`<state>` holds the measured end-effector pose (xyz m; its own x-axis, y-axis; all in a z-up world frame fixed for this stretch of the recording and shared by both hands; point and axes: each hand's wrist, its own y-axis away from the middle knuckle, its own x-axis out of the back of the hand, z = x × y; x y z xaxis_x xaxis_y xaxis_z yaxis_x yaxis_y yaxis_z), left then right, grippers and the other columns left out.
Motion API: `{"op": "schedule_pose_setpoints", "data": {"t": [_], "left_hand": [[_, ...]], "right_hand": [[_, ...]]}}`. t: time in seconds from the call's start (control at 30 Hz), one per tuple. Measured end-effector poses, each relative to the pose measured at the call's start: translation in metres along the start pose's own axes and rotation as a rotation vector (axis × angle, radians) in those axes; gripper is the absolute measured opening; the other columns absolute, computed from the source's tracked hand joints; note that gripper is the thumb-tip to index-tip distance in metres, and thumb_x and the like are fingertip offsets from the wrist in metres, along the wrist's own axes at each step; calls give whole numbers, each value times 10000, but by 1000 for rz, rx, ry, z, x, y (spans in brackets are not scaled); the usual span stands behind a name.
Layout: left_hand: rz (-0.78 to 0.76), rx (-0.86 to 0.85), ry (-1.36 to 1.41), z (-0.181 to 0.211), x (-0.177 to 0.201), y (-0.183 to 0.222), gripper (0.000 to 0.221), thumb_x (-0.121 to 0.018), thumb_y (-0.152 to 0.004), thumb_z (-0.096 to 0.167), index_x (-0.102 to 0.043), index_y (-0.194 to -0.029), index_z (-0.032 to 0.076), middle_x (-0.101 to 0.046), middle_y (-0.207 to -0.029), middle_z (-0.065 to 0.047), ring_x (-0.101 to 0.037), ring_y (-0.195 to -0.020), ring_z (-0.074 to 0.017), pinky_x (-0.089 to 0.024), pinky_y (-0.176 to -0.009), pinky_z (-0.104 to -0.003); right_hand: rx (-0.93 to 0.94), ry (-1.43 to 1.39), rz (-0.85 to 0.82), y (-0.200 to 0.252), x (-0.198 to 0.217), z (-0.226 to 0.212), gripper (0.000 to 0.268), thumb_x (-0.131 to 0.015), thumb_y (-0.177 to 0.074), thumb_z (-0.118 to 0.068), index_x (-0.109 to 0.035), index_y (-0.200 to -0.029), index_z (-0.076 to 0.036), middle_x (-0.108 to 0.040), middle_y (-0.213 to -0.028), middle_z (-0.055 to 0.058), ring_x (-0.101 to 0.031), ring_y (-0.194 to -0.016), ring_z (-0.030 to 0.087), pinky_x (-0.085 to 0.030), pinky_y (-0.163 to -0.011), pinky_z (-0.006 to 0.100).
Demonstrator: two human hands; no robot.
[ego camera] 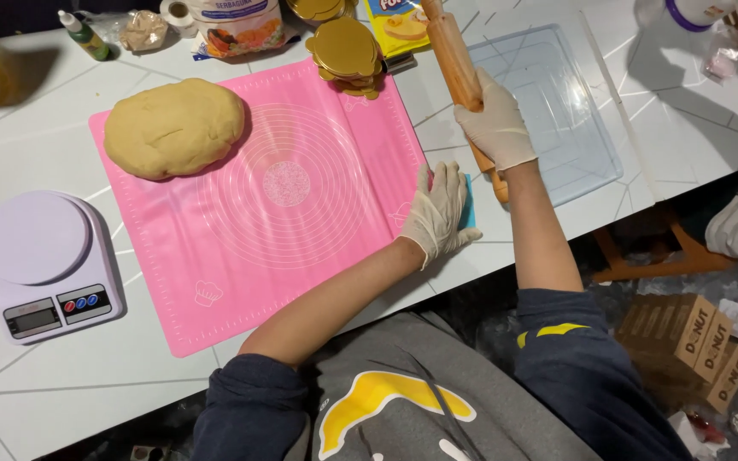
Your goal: Kneading a large piece of dough on a silicone mat, dividing it into smaller portions with a scraper, and rolling them out with a wooden rolling pin.
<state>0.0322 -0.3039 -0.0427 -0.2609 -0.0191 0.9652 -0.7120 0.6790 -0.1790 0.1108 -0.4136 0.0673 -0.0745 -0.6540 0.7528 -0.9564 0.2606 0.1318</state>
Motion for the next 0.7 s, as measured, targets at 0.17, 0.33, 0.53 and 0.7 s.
{"op": "schedule_pose_setpoints", "data": {"t": [0.17, 0.33, 0.53, 0.7], "left_hand": [[-97, -19, 123, 3, -22, -12, 1099, -556, -609, 1064, -555, -1194, 135, -551, -1008, -43, -529, -890, -228, -416, -974, -495], [-116, -115, 38, 3, -1, 12, 973, -472, -785, 952, -644, -1243, 111, -573, -1108, -82, -509, -1010, -270, -343, -1099, -579], [-105, -365, -88, 10, 13, 80, 1062, -132, -945, 797, -368, -1538, -52, -461, -1557, -218, -371, -1477, -426, -127, -1241, -649], [325, -487, -202, 3, 14, 136, 431, -389, -981, -16, -629, -1339, -7, -688, -1158, -196, -618, -1168, -396, -269, -1254, -621]], "right_hand": [[46, 42, 17, -14, -12, 10, 169, -586, -878, -170, -432, -942, -144, -515, -844, 33, -468, -759, 188, -398, -657, 328], [98, -40, 26, -13, -15, 14, 159, -629, -875, -153, -532, -1000, -140, -581, -894, 8, -502, -815, 150, -420, -710, 273], [81, -30, 7, -8, -13, 12, 320, -577, -894, -209, -597, -1209, -157, -614, -998, 33, -548, -904, 186, -439, -782, 313], [94, -50, 26, -11, -18, 14, 233, -586, -913, -221, -605, -1125, -127, -613, -959, 19, -550, -862, 166, -445, -748, 311]]}}
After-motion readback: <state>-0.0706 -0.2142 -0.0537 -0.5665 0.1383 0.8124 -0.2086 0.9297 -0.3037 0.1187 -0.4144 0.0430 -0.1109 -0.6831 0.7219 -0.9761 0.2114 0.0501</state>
